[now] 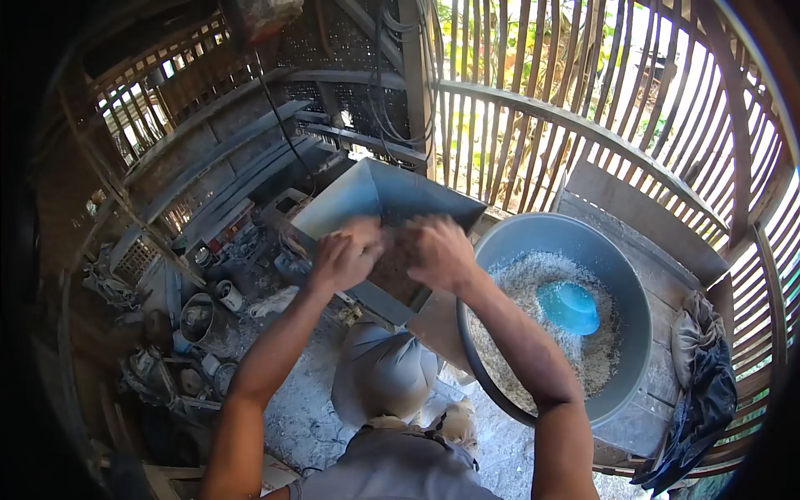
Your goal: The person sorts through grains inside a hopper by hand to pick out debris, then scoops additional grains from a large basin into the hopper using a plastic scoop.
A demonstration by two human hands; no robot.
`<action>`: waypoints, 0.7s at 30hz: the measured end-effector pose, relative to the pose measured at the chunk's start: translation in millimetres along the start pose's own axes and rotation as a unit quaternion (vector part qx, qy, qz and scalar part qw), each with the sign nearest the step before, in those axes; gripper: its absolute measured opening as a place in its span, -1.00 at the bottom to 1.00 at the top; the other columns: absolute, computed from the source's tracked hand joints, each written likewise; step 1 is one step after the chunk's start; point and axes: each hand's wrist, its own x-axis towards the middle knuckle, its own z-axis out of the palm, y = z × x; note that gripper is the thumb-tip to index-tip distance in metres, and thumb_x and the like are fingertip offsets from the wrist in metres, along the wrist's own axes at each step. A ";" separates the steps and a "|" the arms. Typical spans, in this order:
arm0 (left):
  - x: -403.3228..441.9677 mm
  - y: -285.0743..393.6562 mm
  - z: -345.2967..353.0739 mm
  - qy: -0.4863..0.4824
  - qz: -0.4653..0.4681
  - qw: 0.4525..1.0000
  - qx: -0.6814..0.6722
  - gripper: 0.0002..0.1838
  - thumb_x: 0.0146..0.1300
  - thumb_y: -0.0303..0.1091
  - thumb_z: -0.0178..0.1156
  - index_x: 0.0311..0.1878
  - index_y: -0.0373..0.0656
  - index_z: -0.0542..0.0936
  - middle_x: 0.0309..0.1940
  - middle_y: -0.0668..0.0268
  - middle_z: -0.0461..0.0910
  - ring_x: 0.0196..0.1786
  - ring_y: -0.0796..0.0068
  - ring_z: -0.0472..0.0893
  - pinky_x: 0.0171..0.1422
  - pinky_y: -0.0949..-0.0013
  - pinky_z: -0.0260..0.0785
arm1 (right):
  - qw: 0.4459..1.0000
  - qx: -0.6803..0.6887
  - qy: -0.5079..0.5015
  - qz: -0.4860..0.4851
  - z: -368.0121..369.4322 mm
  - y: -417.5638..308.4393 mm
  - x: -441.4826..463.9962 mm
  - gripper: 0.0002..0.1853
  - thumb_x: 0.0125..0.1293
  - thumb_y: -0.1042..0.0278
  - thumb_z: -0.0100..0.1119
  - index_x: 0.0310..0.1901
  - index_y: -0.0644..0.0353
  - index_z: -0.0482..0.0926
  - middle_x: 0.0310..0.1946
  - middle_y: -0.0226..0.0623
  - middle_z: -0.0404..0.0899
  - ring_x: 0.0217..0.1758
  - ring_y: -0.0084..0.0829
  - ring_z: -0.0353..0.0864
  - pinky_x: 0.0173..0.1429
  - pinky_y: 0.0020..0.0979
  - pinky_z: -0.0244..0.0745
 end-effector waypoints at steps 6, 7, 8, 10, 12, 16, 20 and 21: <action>20.0 15.6 -37.5 0.089 0.032 0.993 -0.065 -0.70 0.38 -0.25 0.26 0.11 -0.11 0.70 0.26 0.07 0.61 0.36 0.07 0.54 0.46 0.09 0.37 | 0.990 0.067 0.127 0.000 -39.0 -27.1 10.6 -0.84 0.15 0.40 0.30 -0.22 0.11 0.74 -0.31 -0.26 0.72 -0.16 -0.18 0.73 0.04 -0.18 0.60; 22.3 5.3 -26.5 0.084 0.032 0.995 -0.044 -0.67 0.38 -0.23 0.26 0.14 -0.11 0.69 0.28 0.06 0.59 0.38 0.08 0.52 0.46 0.09 0.37 | 0.990 0.079 0.113 0.019 -30.9 -23.7 9.7 -0.84 0.17 0.40 0.30 -0.21 0.11 0.74 -0.31 -0.27 0.72 -0.16 -0.19 0.73 0.04 -0.19 0.60; 20.5 3.2 -18.7 -0.030 -0.034 0.999 -0.009 -0.68 0.38 -0.24 0.25 0.12 -0.14 0.69 0.28 0.06 0.59 0.38 0.07 0.53 0.45 0.09 0.37 | 0.990 0.088 0.103 0.036 -21.7 -18.7 10.2 -0.84 0.18 0.40 0.30 -0.20 0.12 0.74 -0.31 -0.27 0.72 -0.17 -0.19 0.74 0.04 -0.19 0.60; 18.5 -1.8 -2.9 -0.245 -0.160 0.954 0.062 -0.71 0.40 -0.26 0.24 0.07 -0.20 0.69 0.27 0.07 0.60 0.36 0.06 0.53 0.43 0.09 0.37 | 0.995 0.046 0.050 0.069 -8.7 -14.5 6.9 -0.88 0.14 0.42 0.24 -0.29 0.09 0.72 -0.30 -0.25 0.72 -0.23 -0.12 0.73 -0.05 -0.12 0.62; 10.7 -24.7 13.2 0.002 0.018 1.000 -0.009 -0.69 0.43 -0.19 0.19 0.05 -0.17 0.72 0.26 0.05 0.61 0.38 0.04 0.52 0.45 0.07 0.36 | 0.989 0.078 0.117 0.044 -27.6 -28.1 9.8 -0.88 0.16 0.44 0.22 -0.30 0.09 0.73 -0.31 -0.25 0.74 -0.25 -0.13 0.74 -0.08 -0.13 0.63; 25.1 6.8 -20.1 -0.011 -0.062 0.998 -0.018 -0.67 0.40 -0.15 0.22 0.06 -0.13 0.74 0.28 0.07 0.60 0.40 0.06 0.51 0.48 0.06 0.34 | 0.990 0.057 0.123 0.030 -31.0 -21.8 9.9 -0.85 0.12 0.51 0.24 -0.28 0.11 0.73 -0.32 -0.31 0.74 -0.24 -0.26 0.75 -0.06 -0.23 0.63; 13.3 -12.9 5.7 -0.024 -0.066 0.998 0.006 -0.67 0.34 -0.17 0.29 0.04 -0.16 0.74 0.26 0.11 0.62 0.39 0.07 0.51 0.48 0.05 0.33 | 0.995 0.029 0.048 0.087 -24.2 -22.7 5.6 -0.87 0.10 0.50 0.22 -0.31 0.13 0.71 -0.33 -0.28 0.74 -0.26 -0.26 0.75 -0.08 -0.24 0.65; 14.8 -8.2 -5.0 0.005 -0.034 0.999 0.005 -0.64 0.34 -0.14 0.28 0.07 -0.14 0.73 0.28 0.12 0.61 0.42 0.07 0.49 0.48 0.05 0.33 | 0.994 0.025 0.097 0.047 -30.2 -23.2 6.7 -0.88 0.10 0.47 0.24 -0.31 0.14 0.71 -0.34 -0.24 0.73 -0.26 -0.26 0.76 -0.08 -0.25 0.65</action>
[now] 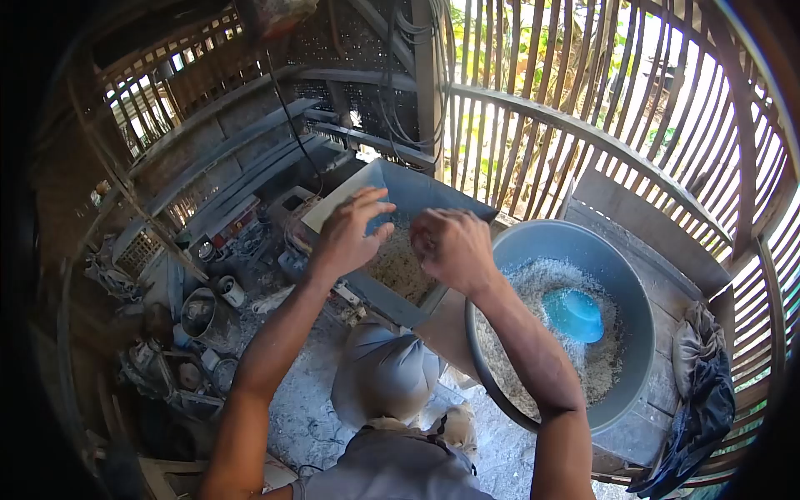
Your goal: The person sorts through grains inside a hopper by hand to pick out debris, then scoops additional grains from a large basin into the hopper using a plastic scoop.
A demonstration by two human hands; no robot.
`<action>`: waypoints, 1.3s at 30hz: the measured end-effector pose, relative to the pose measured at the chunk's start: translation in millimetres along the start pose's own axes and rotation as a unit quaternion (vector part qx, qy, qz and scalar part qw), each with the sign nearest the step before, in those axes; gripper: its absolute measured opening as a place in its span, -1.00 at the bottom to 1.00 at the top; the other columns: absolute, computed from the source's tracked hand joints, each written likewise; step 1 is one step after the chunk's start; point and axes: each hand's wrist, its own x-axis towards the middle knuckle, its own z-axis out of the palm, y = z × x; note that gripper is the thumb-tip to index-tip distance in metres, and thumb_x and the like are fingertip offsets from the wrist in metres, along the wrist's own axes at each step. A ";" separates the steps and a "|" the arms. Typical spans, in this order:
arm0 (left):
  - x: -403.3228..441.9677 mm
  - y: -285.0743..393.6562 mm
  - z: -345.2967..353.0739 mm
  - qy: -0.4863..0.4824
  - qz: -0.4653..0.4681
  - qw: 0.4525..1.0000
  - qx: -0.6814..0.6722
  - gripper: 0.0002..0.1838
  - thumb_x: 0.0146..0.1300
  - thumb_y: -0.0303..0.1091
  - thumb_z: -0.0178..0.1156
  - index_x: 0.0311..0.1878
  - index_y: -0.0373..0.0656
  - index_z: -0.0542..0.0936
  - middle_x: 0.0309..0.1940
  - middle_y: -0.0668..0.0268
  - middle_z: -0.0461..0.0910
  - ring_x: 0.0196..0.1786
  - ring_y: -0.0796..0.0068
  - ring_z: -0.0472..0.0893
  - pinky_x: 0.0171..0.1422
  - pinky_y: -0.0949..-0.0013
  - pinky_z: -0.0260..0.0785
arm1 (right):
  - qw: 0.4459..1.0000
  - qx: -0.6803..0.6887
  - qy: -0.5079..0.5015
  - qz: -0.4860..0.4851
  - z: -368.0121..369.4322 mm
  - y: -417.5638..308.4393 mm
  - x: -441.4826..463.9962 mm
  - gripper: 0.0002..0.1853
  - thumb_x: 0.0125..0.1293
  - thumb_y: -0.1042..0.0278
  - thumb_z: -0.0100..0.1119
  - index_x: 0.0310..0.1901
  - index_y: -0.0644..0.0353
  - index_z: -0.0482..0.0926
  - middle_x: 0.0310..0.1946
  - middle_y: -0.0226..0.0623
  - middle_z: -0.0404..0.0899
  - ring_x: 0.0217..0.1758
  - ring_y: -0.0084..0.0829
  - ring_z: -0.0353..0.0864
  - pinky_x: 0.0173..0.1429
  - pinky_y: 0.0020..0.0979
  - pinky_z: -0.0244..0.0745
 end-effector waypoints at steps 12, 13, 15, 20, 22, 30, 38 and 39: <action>-1.7 3.8 -1.6 0.055 0.067 0.996 -0.018 -0.70 0.28 -0.28 0.33 0.03 -0.17 0.73 0.26 0.12 0.62 0.41 0.09 0.50 0.49 0.08 0.32 | 0.991 0.114 0.050 0.057 -12.9 -19.7 7.4 -0.89 0.24 0.34 0.29 -0.24 0.11 0.74 -0.34 -0.15 0.74 -0.28 -0.10 0.74 -0.13 -0.13 0.62; -2.4 -1.3 8.7 0.065 0.078 0.995 -0.021 -0.71 0.28 -0.27 0.34 0.02 -0.17 0.74 0.26 0.13 0.62 0.41 0.09 0.50 0.48 0.07 0.32 | 0.995 0.047 -0.041 0.076 -7.5 -17.4 5.1 -0.88 0.25 0.34 0.28 -0.25 0.12 0.74 -0.33 -0.15 0.75 -0.25 -0.10 0.75 -0.11 -0.14 0.62; -11.5 -0.3 15.3 -0.034 0.010 0.999 0.004 -0.71 0.31 -0.27 0.30 0.04 -0.18 0.71 0.24 0.08 0.62 0.39 0.06 0.51 0.46 0.07 0.34 | 0.966 -0.091 -0.217 0.102 8.5 -12.6 -1.2 -0.88 0.26 0.35 0.27 -0.26 0.15 0.74 -0.30 -0.16 0.75 -0.21 -0.11 0.75 -0.07 -0.14 0.62; 4.9 7.0 0.2 0.081 0.048 0.995 -0.027 -0.68 0.40 -0.21 0.22 0.10 -0.16 0.69 0.28 0.09 0.60 0.38 0.06 0.52 0.44 0.09 0.37 | 0.991 0.096 0.080 0.055 -13.4 -26.5 8.7 -0.91 0.16 0.33 0.34 -0.35 0.12 0.72 -0.31 -0.16 0.75 -0.18 -0.02 0.73 -0.03 -0.12 0.60; -10.0 6.8 21.5 0.009 -0.012 1.000 0.007 -0.69 0.39 -0.24 0.23 0.10 -0.17 0.69 0.28 0.10 0.59 0.39 0.07 0.51 0.46 0.11 0.35 | 0.990 -0.010 -0.090 0.111 -0.8 -15.1 2.2 -0.92 0.19 0.35 0.33 -0.38 0.14 0.71 -0.34 -0.17 0.74 -0.23 -0.05 0.74 -0.05 -0.13 0.60; 7.8 12.3 -3.3 0.073 0.054 0.995 0.036 -0.67 0.36 -0.23 0.29 0.11 -0.16 0.69 0.32 0.08 0.57 0.45 0.06 0.46 0.50 0.08 0.32 | 0.999 0.015 0.028 0.025 6.0 -6.6 3.2 -0.81 0.29 0.23 0.35 -0.29 0.18 0.76 -0.39 -0.16 0.73 -0.30 -0.07 0.72 -0.12 -0.17 0.59; 16.8 -5.8 -0.9 0.040 0.029 0.997 -0.053 -0.64 0.32 -0.11 0.36 0.04 -0.15 0.74 0.25 0.07 0.63 0.44 0.08 0.48 0.50 0.07 0.32 | 0.999 0.018 0.027 0.019 7.2 -6.0 6.4 -0.82 0.31 0.22 0.34 -0.30 0.13 0.75 -0.38 -0.20 0.73 -0.26 -0.09 0.73 -0.10 -0.14 0.59; 13.1 -3.8 0.4 -0.043 -0.012 0.999 -0.018 -0.64 0.31 -0.12 0.35 0.04 -0.16 0.74 0.23 0.07 0.64 0.42 0.07 0.50 0.49 0.07 0.33 | 0.999 0.012 0.028 0.015 16.0 -1.5 5.5 -0.84 0.30 0.22 0.34 -0.30 0.11 0.75 -0.39 -0.22 0.73 -0.25 -0.08 0.73 -0.10 -0.12 0.59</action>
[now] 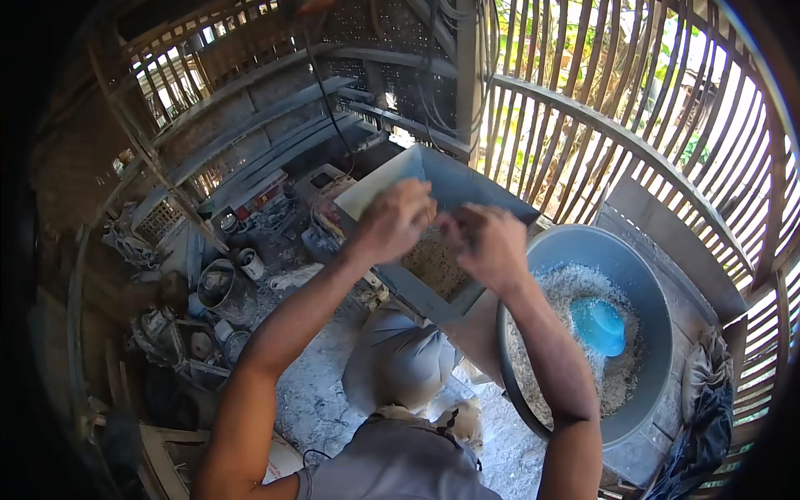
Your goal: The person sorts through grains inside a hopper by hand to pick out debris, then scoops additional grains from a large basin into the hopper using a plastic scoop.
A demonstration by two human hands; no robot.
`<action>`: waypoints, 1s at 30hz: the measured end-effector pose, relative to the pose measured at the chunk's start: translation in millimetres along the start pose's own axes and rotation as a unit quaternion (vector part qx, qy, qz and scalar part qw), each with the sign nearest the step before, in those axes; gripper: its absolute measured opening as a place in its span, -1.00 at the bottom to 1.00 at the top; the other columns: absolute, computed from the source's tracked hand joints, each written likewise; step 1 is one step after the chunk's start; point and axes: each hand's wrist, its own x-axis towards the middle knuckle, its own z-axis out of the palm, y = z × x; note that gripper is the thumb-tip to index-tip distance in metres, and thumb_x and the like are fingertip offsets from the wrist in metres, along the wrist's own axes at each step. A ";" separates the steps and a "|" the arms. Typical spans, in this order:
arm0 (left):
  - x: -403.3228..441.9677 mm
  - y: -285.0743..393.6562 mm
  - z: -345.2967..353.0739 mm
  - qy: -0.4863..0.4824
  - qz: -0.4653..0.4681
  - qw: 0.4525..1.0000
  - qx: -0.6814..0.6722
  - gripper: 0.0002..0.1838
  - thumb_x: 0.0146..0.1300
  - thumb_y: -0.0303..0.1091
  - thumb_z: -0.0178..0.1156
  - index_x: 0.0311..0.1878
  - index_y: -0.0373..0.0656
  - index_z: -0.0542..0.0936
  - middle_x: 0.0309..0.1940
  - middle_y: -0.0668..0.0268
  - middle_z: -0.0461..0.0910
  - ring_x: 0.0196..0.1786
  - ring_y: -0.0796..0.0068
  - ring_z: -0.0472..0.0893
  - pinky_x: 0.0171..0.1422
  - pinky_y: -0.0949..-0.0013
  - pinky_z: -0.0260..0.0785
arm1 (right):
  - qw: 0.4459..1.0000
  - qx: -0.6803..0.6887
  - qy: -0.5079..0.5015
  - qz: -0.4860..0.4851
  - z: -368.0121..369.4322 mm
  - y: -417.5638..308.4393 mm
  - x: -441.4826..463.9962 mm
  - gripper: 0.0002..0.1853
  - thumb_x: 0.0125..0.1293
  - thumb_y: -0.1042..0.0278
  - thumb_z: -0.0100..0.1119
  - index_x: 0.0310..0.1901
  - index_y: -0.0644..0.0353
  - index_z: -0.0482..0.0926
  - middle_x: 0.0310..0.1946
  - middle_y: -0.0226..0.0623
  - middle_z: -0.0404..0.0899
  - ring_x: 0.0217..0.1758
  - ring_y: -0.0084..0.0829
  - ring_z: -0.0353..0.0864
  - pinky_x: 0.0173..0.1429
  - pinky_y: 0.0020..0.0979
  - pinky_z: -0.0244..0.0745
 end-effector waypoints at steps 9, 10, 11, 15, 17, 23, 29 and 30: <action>-2.1 14.6 -13.5 -0.137 -0.097 0.985 0.047 -0.59 0.33 -0.06 0.29 0.05 -0.17 0.74 0.20 0.06 0.66 0.33 0.04 0.57 0.48 0.09 0.33 | 0.999 -0.011 -0.018 -0.026 1.2 4.1 -5.9 -0.88 0.25 0.33 0.27 -0.28 0.16 0.72 -0.40 -0.19 0.73 -0.29 -0.08 0.74 -0.17 -0.17 0.62; -4.3 20.7 -14.9 -0.253 -0.169 0.948 0.090 -0.60 0.32 -0.08 0.30 0.05 -0.18 0.74 0.20 0.07 0.66 0.32 0.04 0.57 0.47 0.09 0.33 | 1.000 -0.007 -0.027 -0.010 1.9 5.4 -9.9 -0.89 0.26 0.34 0.26 -0.29 0.15 0.72 -0.41 -0.20 0.72 -0.31 -0.07 0.73 -0.19 -0.17 0.61; -10.4 -3.7 6.8 -0.090 -0.089 0.991 0.051 -0.64 0.33 -0.13 0.30 0.04 -0.17 0.74 0.21 0.06 0.65 0.33 0.05 0.56 0.45 0.08 0.36 | 0.999 -0.005 -0.033 0.004 2.0 4.5 -8.7 -0.89 0.26 0.35 0.25 -0.29 0.15 0.72 -0.41 -0.20 0.72 -0.33 -0.06 0.73 -0.21 -0.16 0.61; -1.9 3.0 -16.8 0.070 0.054 0.996 -0.006 -0.66 0.37 -0.12 0.26 0.04 -0.12 0.74 0.24 0.04 0.62 0.38 0.06 0.52 0.43 0.05 0.39 | 0.995 0.084 0.024 0.050 -20.6 -19.9 3.0 -0.87 0.31 0.26 0.30 -0.30 0.11 0.72 -0.42 -0.16 0.70 -0.37 -0.04 0.71 -0.27 -0.10 0.58; -12.0 -10.0 10.7 0.039 0.050 0.998 0.010 -0.65 0.36 -0.12 0.27 0.03 -0.15 0.74 0.24 0.06 0.64 0.39 0.06 0.52 0.44 0.06 0.37 | 0.998 0.053 0.003 0.034 -19.1 -14.8 1.6 -0.81 0.32 0.18 0.34 -0.30 0.11 0.72 -0.41 -0.10 0.71 -0.36 -0.03 0.72 -0.26 -0.11 0.58; -10.0 7.9 -9.5 0.053 0.071 0.995 0.036 -0.71 0.38 -0.20 0.28 0.01 -0.17 0.74 0.21 0.03 0.65 0.36 0.06 0.55 0.43 0.07 0.37 | 0.997 0.068 0.003 0.021 -14.2 -12.3 -4.0 -0.82 0.28 0.20 0.35 -0.29 0.13 0.72 -0.39 -0.09 0.73 -0.34 -0.02 0.72 -0.22 -0.13 0.61; -16.0 -1.6 16.4 0.006 0.043 0.999 -0.005 -0.69 0.32 -0.19 0.34 0.00 -0.19 0.73 0.15 0.08 0.68 0.34 0.04 0.55 0.44 0.09 0.38 | 0.988 -0.072 -0.118 0.075 -1.7 3.7 -10.4 -0.80 0.32 0.15 0.35 -0.34 0.08 0.75 -0.45 -0.22 0.73 -0.40 -0.18 0.75 -0.26 -0.20 0.61; -13.1 -0.4 14.0 -0.017 0.013 1.000 -0.017 -0.70 0.31 -0.21 0.34 -0.01 -0.19 0.73 0.14 0.08 0.68 0.33 0.04 0.56 0.44 0.09 0.38 | 0.995 -0.047 -0.067 0.059 -11.6 -2.1 -3.7 -0.78 0.32 0.14 0.33 -0.35 0.08 0.75 -0.45 -0.21 0.73 -0.41 -0.16 0.74 -0.26 -0.19 0.61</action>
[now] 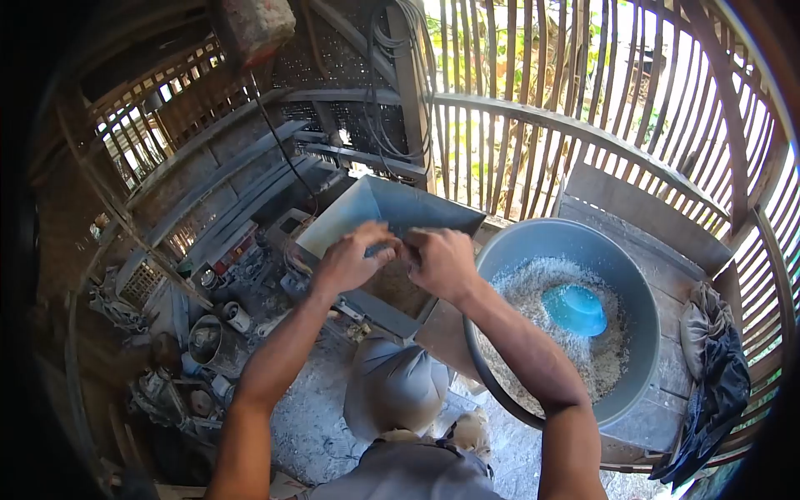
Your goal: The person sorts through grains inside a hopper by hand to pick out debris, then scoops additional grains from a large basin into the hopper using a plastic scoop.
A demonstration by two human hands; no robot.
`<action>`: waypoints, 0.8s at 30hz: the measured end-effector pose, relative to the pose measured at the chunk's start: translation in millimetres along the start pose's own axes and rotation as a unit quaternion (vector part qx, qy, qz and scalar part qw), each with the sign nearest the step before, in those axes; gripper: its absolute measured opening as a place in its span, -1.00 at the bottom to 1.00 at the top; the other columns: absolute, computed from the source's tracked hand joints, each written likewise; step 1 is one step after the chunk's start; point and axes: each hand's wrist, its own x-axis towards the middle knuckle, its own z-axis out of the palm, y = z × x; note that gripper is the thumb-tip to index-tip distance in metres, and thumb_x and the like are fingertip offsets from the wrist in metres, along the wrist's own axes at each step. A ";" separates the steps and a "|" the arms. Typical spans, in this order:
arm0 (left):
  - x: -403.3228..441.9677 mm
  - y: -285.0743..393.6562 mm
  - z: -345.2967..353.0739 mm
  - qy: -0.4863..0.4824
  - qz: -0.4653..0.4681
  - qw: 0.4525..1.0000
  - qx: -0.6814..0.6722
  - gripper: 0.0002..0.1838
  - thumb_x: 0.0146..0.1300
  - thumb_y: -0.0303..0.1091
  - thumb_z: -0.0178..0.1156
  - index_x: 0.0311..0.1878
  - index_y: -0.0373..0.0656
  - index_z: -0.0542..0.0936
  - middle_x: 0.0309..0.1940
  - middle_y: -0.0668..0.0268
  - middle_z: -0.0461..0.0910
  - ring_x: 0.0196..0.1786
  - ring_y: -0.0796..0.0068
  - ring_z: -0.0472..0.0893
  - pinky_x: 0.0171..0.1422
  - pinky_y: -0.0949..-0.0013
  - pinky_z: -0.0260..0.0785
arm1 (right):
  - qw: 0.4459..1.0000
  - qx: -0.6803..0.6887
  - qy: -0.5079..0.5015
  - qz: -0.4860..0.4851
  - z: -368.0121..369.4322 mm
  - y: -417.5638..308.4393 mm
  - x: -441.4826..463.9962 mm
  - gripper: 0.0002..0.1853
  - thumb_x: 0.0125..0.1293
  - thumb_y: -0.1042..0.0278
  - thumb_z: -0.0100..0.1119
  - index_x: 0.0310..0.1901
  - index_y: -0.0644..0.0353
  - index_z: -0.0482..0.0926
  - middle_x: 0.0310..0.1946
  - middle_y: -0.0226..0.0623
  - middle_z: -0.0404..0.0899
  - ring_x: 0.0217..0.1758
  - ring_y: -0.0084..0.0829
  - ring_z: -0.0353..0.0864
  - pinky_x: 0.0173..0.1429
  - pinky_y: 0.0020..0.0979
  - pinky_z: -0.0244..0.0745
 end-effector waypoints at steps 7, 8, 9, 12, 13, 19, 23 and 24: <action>9.3 34.2 -31.6 -0.110 -0.135 0.983 0.054 -0.72 0.32 -0.22 0.33 -0.03 -0.19 0.74 0.15 0.12 0.69 0.31 0.09 0.59 0.42 0.12 0.39 | 1.000 0.010 -0.012 -0.014 14.0 10.6 -5.1 -0.82 0.30 0.17 0.32 -0.33 0.08 0.74 -0.40 -0.24 0.73 -0.42 -0.13 0.73 -0.27 -0.16 0.64; 7.2 39.0 -29.5 -0.233 -0.215 0.942 0.114 -0.74 0.32 -0.24 0.33 -0.04 -0.20 0.74 0.15 0.12 0.69 0.30 0.10 0.59 0.42 0.12 0.39 | 0.999 0.020 0.016 -0.024 19.9 17.4 -8.4 -0.81 0.29 0.17 0.31 -0.34 0.09 0.73 -0.41 -0.23 0.73 -0.41 -0.13 0.73 -0.27 -0.15 0.63; -1.1 4.7 -8.9 -0.087 -0.089 0.992 -0.002 -0.69 0.32 -0.16 0.32 -0.01 -0.15 0.75 0.17 0.10 0.68 0.29 0.08 0.60 0.41 0.10 0.40 | 0.998 0.027 0.049 -0.038 13.8 13.6 -2.2 -0.79 0.29 0.16 0.30 -0.35 0.10 0.72 -0.41 -0.22 0.73 -0.41 -0.12 0.73 -0.27 -0.14 0.62; 6.6 10.9 -28.5 0.117 0.050 0.992 -0.011 -0.61 0.32 -0.02 0.29 0.03 -0.09 0.76 0.20 0.07 0.65 0.29 0.03 0.60 0.39 0.06 0.41 | 0.994 0.089 0.066 -0.020 -7.7 -3.0 4.8 -0.75 0.30 0.16 0.30 -0.43 0.14 0.65 -0.45 -0.20 0.71 -0.42 -0.08 0.72 -0.30 -0.11 0.57; 9.9 13.1 -29.9 0.139 0.032 0.986 -0.086 -0.58 0.30 0.00 0.30 0.04 -0.10 0.76 0.18 0.07 0.66 0.29 0.02 0.60 0.39 0.05 0.41 | 0.992 0.110 0.064 -0.002 -6.9 -2.5 5.9 -0.75 0.30 0.17 0.30 -0.44 0.15 0.63 -0.46 -0.20 0.70 -0.43 -0.08 0.71 -0.31 -0.11 0.56; 2.2 6.7 -12.1 0.023 -0.018 0.999 0.041 -0.70 0.30 -0.17 0.33 -0.01 -0.13 0.76 0.22 0.06 0.64 0.33 0.02 0.57 0.42 0.07 0.39 | 0.994 0.069 0.077 -0.033 3.3 -0.2 1.2 -0.73 0.30 0.17 0.33 -0.46 0.16 0.64 -0.54 -0.17 0.67 -0.47 -0.07 0.69 -0.33 -0.15 0.56; 12.1 -7.0 -8.7 0.087 0.056 0.994 0.034 -0.68 0.29 -0.16 0.34 0.01 -0.13 0.75 0.25 0.09 0.63 0.39 0.04 0.52 0.47 0.07 0.35 | 0.988 0.124 0.096 0.012 -9.7 -4.8 6.3 -0.74 0.33 0.13 0.35 -0.38 0.14 0.71 -0.51 -0.18 0.70 -0.44 -0.09 0.72 -0.29 -0.18 0.59; 12.9 -12.1 -2.9 0.086 0.073 0.992 0.050 -0.67 0.29 -0.16 0.35 0.01 -0.13 0.75 0.26 0.10 0.63 0.40 0.05 0.51 0.48 0.07 0.34 | 0.996 0.076 0.046 0.018 -4.3 -0.2 3.3 -0.72 0.34 0.11 0.35 -0.38 0.15 0.71 -0.51 -0.19 0.70 -0.44 -0.12 0.73 -0.30 -0.19 0.58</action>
